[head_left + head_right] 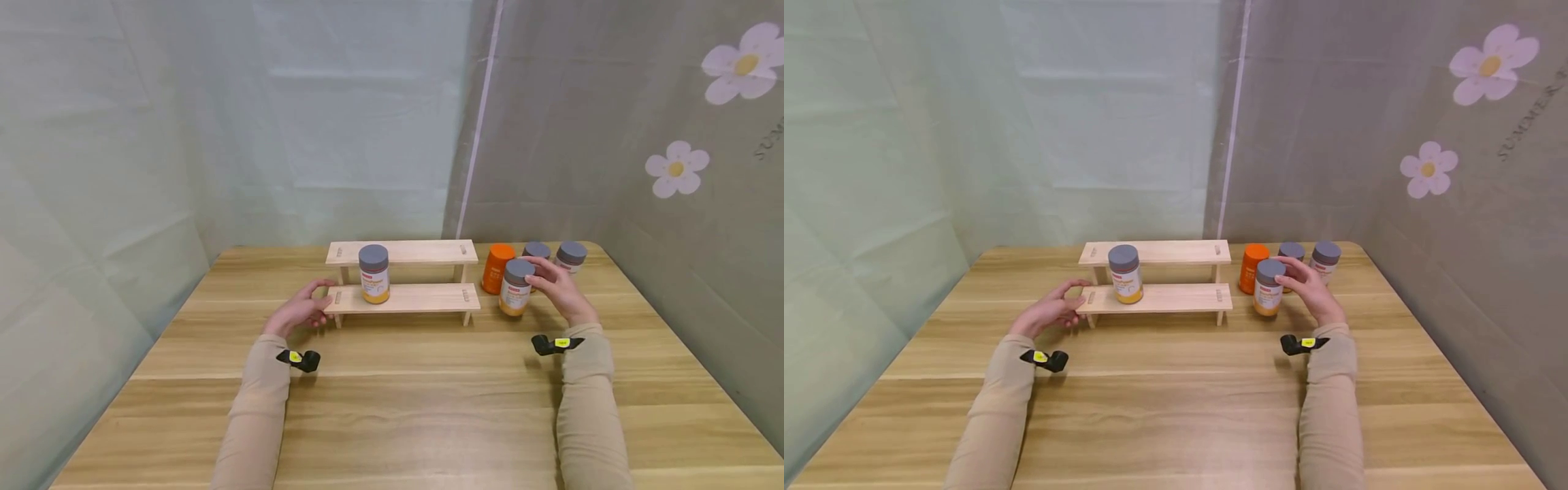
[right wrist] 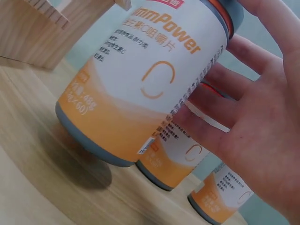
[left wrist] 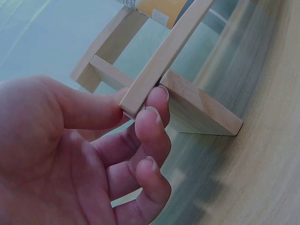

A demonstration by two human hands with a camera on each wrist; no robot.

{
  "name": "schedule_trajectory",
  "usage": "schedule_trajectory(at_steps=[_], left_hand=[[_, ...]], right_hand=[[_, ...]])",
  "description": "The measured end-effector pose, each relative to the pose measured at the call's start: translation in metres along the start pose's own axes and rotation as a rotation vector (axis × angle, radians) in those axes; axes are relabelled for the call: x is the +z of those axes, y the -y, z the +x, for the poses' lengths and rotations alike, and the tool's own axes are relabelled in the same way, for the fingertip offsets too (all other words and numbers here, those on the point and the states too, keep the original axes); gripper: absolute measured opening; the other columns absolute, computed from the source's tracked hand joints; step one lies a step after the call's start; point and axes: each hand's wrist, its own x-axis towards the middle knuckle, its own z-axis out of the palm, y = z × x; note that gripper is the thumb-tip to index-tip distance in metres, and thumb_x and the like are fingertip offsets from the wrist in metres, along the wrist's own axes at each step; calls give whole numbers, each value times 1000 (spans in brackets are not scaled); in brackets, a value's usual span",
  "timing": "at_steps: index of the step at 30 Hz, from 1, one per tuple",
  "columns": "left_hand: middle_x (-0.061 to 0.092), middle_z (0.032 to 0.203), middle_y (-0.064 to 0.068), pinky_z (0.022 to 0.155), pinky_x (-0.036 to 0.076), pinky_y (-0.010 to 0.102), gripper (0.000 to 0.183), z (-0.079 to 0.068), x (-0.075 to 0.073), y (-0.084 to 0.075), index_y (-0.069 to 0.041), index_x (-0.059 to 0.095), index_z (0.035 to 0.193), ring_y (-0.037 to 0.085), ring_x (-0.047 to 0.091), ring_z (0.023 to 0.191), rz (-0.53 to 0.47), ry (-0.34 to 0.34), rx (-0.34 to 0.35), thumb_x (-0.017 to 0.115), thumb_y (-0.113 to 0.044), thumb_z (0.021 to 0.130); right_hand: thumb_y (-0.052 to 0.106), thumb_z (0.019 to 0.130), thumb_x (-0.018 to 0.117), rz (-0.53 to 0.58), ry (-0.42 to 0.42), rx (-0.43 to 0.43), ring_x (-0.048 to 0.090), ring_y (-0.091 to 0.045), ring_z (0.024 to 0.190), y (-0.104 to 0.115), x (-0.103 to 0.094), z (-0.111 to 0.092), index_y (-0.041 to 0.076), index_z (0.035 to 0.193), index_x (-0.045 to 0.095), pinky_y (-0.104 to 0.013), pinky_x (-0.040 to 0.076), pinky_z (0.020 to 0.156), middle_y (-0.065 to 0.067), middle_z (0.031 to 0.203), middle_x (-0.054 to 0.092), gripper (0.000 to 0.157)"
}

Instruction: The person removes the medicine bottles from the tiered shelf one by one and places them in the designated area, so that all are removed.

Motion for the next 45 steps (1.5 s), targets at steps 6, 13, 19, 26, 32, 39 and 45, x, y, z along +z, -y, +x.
schedule_trajectory(at_steps=[6, 13, 19, 26, 32, 39, 45], left_hand=[[64, 73, -2, 57, 44, 23, 52, 1, 1, -1, -12, 23, 149, 8, 55, 59, -6, 5, -1, 44, -19, 103], [63, 73, -2, 56, 43, 22, 53, 0, 0, -1, -12, 22, 150, 7, 54, 59, -3, 3, 2, 44, -19, 103], [63, 72, -1, 55, 43, 22, 52, -1, 2, -1, -12, 22, 150, 7, 54, 59, -11, -5, 3, 45, -17, 103], [63, 71, -1, 55, 44, 22, 51, -1, 1, -2, -11, 23, 149, 7, 55, 57, 5, -8, 13, 45, -17, 103], [63, 71, 0, 54, 44, 23, 50, -2, 1, -3, -11, 24, 148, 7, 55, 58, 13, -7, 18, 45, -17, 103], [63, 71, -2, 55, 44, 22, 50, -1, 0, -2, -12, 24, 148, 7, 55, 58, 15, -11, 6, 44, -17, 103], [63, 73, -2, 57, 45, 23, 51, -1, 0, -4, -13, 24, 149, 8, 55, 60, 22, -15, -10, 44, -17, 103]], right_hand=[[7, 98, 55, -7, 46, 12, 56, 4, 103, -5, -1, -1, 25, 128, 54, -13, 46, 85, 21, 113, 61, 35], [7, 98, 54, -17, 40, 9, 56, 4, 106, -8, -2, -1, 21, 130, 54, -12, 45, 88, 20, 116, 60, 35], [2, 99, 49, 69, 76, -13, 56, 4, 108, -12, -6, -5, 21, 130, 52, -12, 45, 90, 19, 118, 60, 36], [3, 100, 48, 74, 101, -13, 55, 4, 109, -12, -10, -7, 20, 131, 50, -12, 44, 91, 19, 121, 58, 36], [9, 100, 51, -38, 75, 51, 52, 4, 111, -7, -10, -6, 20, 134, 47, -11, 43, 90, 20, 122, 54, 36], [19, 99, 56, -141, 67, 125, 49, 1, 113, 0, -12, -5, 17, 136, 44, -14, 40, 92, 19, 124, 49, 39], [20, 98, 57, -157, 60, 128, 49, 3, 112, 4, -12, -6, 14, 136, 45, -12, 40, 91, 20, 124, 50, 41]])
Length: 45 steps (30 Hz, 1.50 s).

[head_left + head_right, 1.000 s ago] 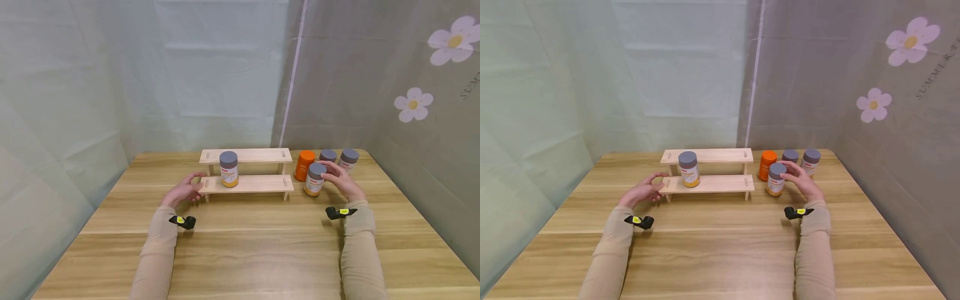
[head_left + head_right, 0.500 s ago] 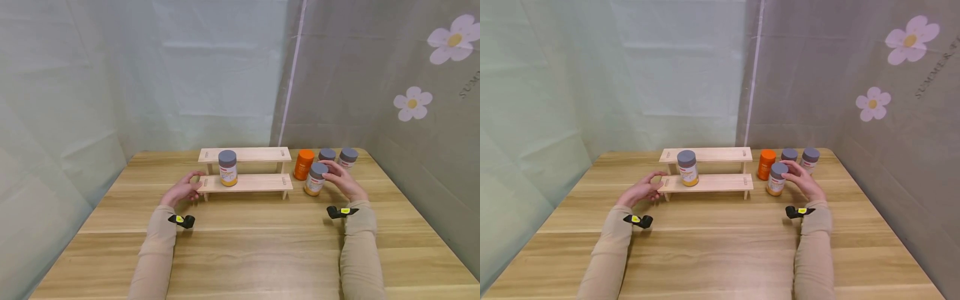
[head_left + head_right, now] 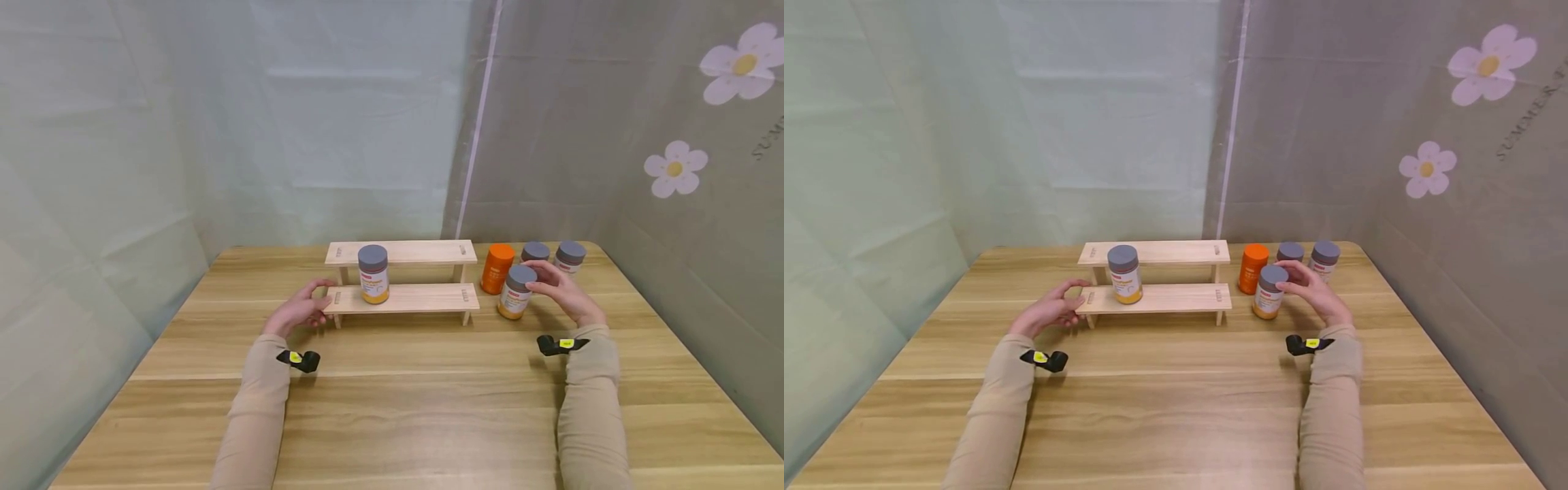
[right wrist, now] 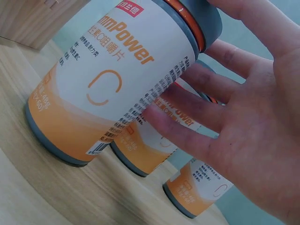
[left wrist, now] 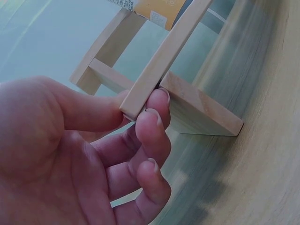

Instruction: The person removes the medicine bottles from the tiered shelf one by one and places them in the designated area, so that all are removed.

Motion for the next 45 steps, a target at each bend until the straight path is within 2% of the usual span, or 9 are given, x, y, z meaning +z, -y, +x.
schedule_trajectory(at_steps=[8, 14, 23, 27, 30, 35, 38, 42, 45], left_hand=[[64, 76, 0, 59, 45, 24, 51, 2, -1, 1, -14, 24, 149, 9, 56, 62, 10, 7, 4, 44, -19, 103], [64, 75, 0, 59, 45, 24, 50, 1, 0, 3, -14, 25, 149, 9, 56, 62, 3, 11, 0, 44, -19, 103], [62, 72, 0, 56, 44, 22, 50, -2, 1, 4, -11, 23, 148, 7, 55, 59, -19, 21, 20, 44, -16, 103], [63, 74, 0, 56, 44, 22, 51, -2, 0, 3, -11, 22, 149, 8, 55, 60, -7, 20, 17, 43, -16, 103], [64, 75, 0, 56, 44, 23, 51, -2, -1, 2, -12, 22, 149, 8, 55, 60, 4, 16, 11, 43, -18, 103], [64, 74, 0, 57, 44, 23, 50, 0, 0, 1, -13, 23, 149, 8, 55, 61, 2, 17, 9, 43, -18, 103], [63, 73, -1, 56, 44, 22, 51, 1, 0, 2, -12, 23, 149, 8, 55, 60, -7, 25, 16, 44, -17, 103], [63, 70, -2, 55, 44, 21, 51, 2, 0, 3, -10, 23, 149, 7, 55, 59, -18, 30, 26, 44, -17, 103], [62, 70, -2, 54, 43, 21, 51, 2, -1, 3, -10, 22, 149, 7, 55, 59, -18, 30, 31, 44, -16, 103]], right_hand=[[18, 99, 56, 21, -12, -44, 49, 7, 115, 4, -1, -2, 5, 140, 42, -10, 41, 91, 19, 128, 49, 46], [13, 98, 56, 61, -51, -128, 55, 4, 116, 13, -2, -3, 0, 138, 44, -12, 43, 91, 12, 126, 60, 44], [20, 98, 57, 57, -135, -127, 60, 1, 110, 32, 4, -3, -2, 135, 48, -16, 44, 89, 5, 123, 64, 43], [22, 97, 59, 51, -172, -134, 61, -4, 111, 42, 8, 0, 2, 133, 50, -13, 45, 88, 3, 122, 64, 42], [21, 96, 61, 65, -201, -144, 61, -2, 108, 49, 11, 2, 5, 129, 54, -12, 46, 87, 6, 118, 66, 37], [20, 96, 61, 69, -216, -155, 64, -1, 102, 60, 15, 3, 2, 129, 53, -14, 48, 85, 10, 113, 68, 38], [22, 96, 61, 58, -225, -140, 64, -3, 103, 65, 17, 3, 7, 128, 55, -14, 50, 85, 12, 111, 68, 36], [20, 96, 61, 76, -221, -163, 64, -3, 100, 71, 23, 5, 8, 126, 57, -14, 50, 84, 11, 110, 68, 33], [18, 96, 61, 105, -211, -189, 64, -3, 98, 75, 28, 7, 1, 127, 55, -14, 50, 84, 10, 108, 69, 37]])
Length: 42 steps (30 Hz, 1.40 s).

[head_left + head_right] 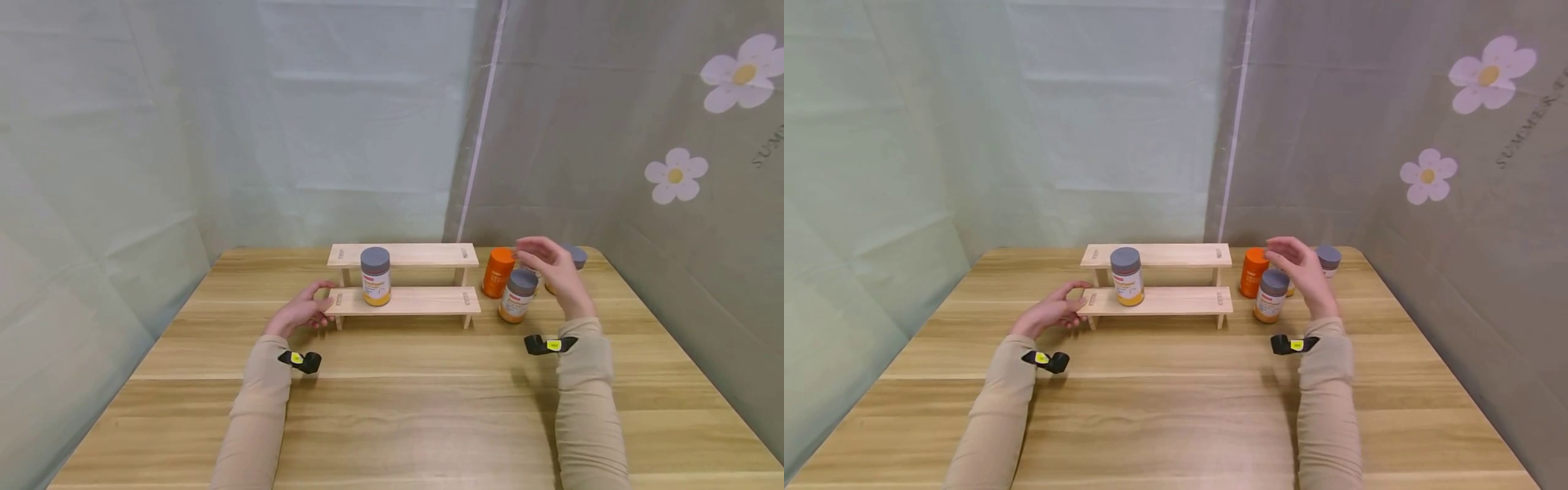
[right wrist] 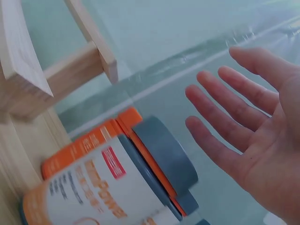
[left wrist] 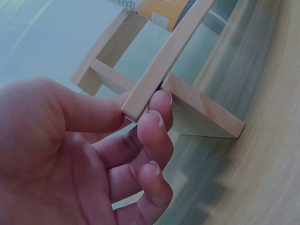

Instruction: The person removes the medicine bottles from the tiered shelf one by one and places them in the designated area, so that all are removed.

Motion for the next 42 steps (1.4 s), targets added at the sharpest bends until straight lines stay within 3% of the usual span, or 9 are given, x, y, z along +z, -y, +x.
schedule_trajectory(at_steps=[4, 8, 12, 16, 24, 30, 38, 42], left_hand=[[62, 72, -1, 56, 44, 22, 51, -1, -1, -1, -11, 22, 149, 8, 55, 60, 7, 2, 0, 43, -17, 103], [63, 74, -1, 57, 44, 23, 50, -2, -1, -3, -13, 23, 149, 10, 56, 62, 13, -2, -10, 43, -17, 103], [64, 74, 0, 57, 44, 23, 50, -3, -2, -4, -13, 23, 149, 10, 56, 62, 17, -8, -19, 43, -17, 103], [63, 74, -1, 57, 44, 23, 50, -2, -1, -4, -12, 23, 149, 9, 56, 62, 16, -8, -19, 43, -17, 103], [63, 74, -1, 57, 44, 23, 50, -2, -1, -3, -13, 23, 149, 10, 56, 62, 14, -8, -19, 43, -17, 103], [64, 74, -2, 57, 44, 23, 49, -3, -2, -3, -14, 23, 149, 9, 56, 61, 22, -8, -23, 43, -17, 103], [62, 72, -2, 56, 44, 22, 49, -1, -1, -1, -12, 23, 148, 8, 55, 60, 10, 0, -13, 43, -16, 103], [62, 71, -2, 55, 44, 22, 50, 0, 0, 0, -12, 22, 149, 8, 55, 59, 11, -1, -14, 43, -16, 103]], right_hand=[[20, 96, 61, 6, -2, 12, 64, -6, 101, 2, 8, 4, 0, 127, 56, -15, 50, 86, 11, 106, 69, 37], [24, 96, 60, -28, 11, 11, 65, -7, 101, 2, 16, 8, 10, 121, 61, -17, 48, 89, 7, 108, 70, 29], [25, 97, 59, -48, 28, -3, 65, -10, 99, 2, 24, 11, 11, 118, 63, -22, 49, 88, 1, 108, 71, 25], [27, 98, 57, -50, 35, 2, 67, -13, 97, 3, 32, 13, 11, 115, 63, -21, 51, 86, 5, 103, 70, 24], [33, 100, 53, -42, 66, 20, 65, -14, 101, 3, 44, 16, 13, 122, 60, -24, 51, 92, 4, 106, 68, 30], [39, 100, 48, 50, 76, 63, 66, -9, 104, 2, 54, 19, 12, 131, 55, -31, 49, 99, -6, 120, 68, 42], [39, 101, 47, 171, 121, 84, 65, -10, 110, -3, 68, 20, 3, 136, 50, -21, 49, 97, -6, 124, 66, 51], [39, 101, 46, 200, 162, 81, 64, -12, 113, -4, 75, 20, 0, 137, 48, -22, 48, 98, -12, 129, 62, 53]])
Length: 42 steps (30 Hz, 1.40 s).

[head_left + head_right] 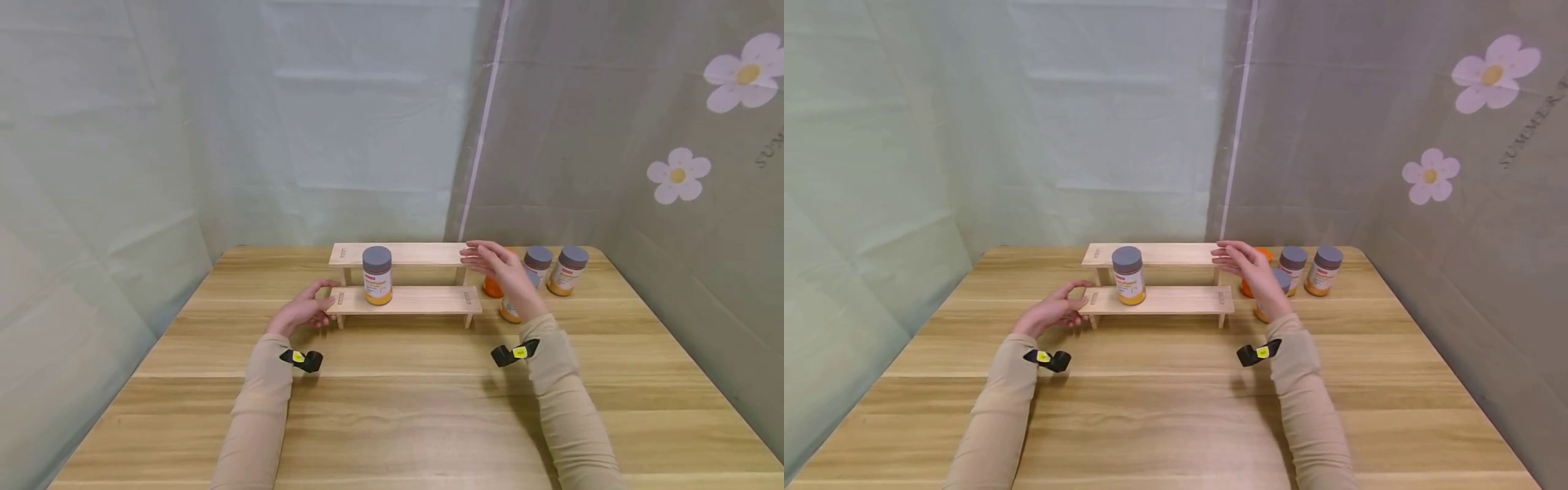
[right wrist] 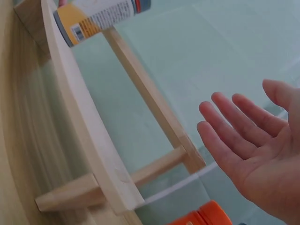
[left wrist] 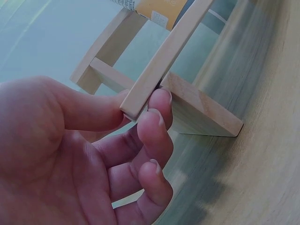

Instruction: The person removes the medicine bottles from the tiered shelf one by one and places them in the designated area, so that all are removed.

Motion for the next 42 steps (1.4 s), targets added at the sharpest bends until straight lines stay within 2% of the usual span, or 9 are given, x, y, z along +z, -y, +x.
schedule_trajectory(at_steps=[3, 8, 12, 19, 22, 26, 29, 34, 42], left_hand=[[62, 71, -1, 55, 44, 22, 50, 1, 0, 1, -12, 22, 149, 8, 56, 60, -1, -3, -5, 43, -17, 103], [62, 72, 0, 56, 44, 22, 50, 1, 0, 1, -12, 22, 149, 9, 55, 60, 1, -1, -5, 42, -17, 104], [62, 72, -1, 56, 43, 22, 50, -1, 0, 0, -13, 21, 149, 8, 55, 60, -4, 0, -7, 42, -18, 104], [62, 73, 0, 56, 43, 22, 51, -1, 0, -1, -11, 20, 149, 8, 55, 60, -9, 5, 0, 42, -17, 104], [62, 73, 0, 56, 43, 22, 51, 0, -1, 0, -11, 20, 149, 8, 55, 60, -12, 9, 5, 42, -17, 104], [62, 71, -1, 55, 43, 22, 51, 0, -1, 1, -11, 20, 149, 8, 55, 59, -13, 10, 6, 42, -17, 104], [63, 71, -2, 56, 43, 22, 50, 1, 0, 0, -11, 21, 149, 7, 55, 58, -15, 9, -2, 42, -17, 104], [63, 72, -1, 56, 44, 22, 51, 1, 1, -1, -10, 20, 149, 8, 55, 59, -14, 14, -2, 42, -17, 104], [63, 72, 0, 56, 44, 22, 50, -1, 0, -2, -11, 21, 149, 8, 55, 59, -9, 10, -3, 41, -17, 104]], right_hand=[[41, 101, 46, -14, 16, 34, 63, -15, 118, -1, 6, 1, 3, 139, 48, -30, 44, 107, -17, 136, 57, 54], [47, 100, 45, -13, 41, 111, 56, -19, 128, 0, 16, 2, 1, 143, 43, -45, 31, 116, -17, 144, 50, 63], [47, 101, 43, 40, 52, 137, 53, -19, 131, 1, 21, 3, 1, 144, 43, -45, 28, 118, -16, 146, 49, 62], [45, 101, 43, 79, 72, 127, 58, -12, 124, 1, 25, 4, -2, 143, 42, -47, 28, 117, -13, 142, 53, 63], [46, 100, 45, 81, 88, 133, 58, -14, 125, 0, 27, 5, -2, 143, 42, -37, 35, 115, -13, 143, 53, 64], [46, 100, 45, 106, 97, 169, 56, -17, 127, 0, 32, 4, 0, 142, 43, -36, 36, 114, -16, 144, 50, 63], [43, 101, 45, 144, 93, 186, 59, -16, 124, 1, 36, 4, -3, 141, 44, -41, 34, 114, -17, 143, 52, 61], [38, 102, 46, 206, 73, 197, 63, -15, 117, 1, 44, 6, -6, 138, 46, -38, 39, 110, -18, 137, 57, 56], [33, 104, 43, 220, 67, 237, 56, -32, 125, -9, 61, 14, -7, 133, 48, -27, 51, 97, -30, 141, 46, 49]])
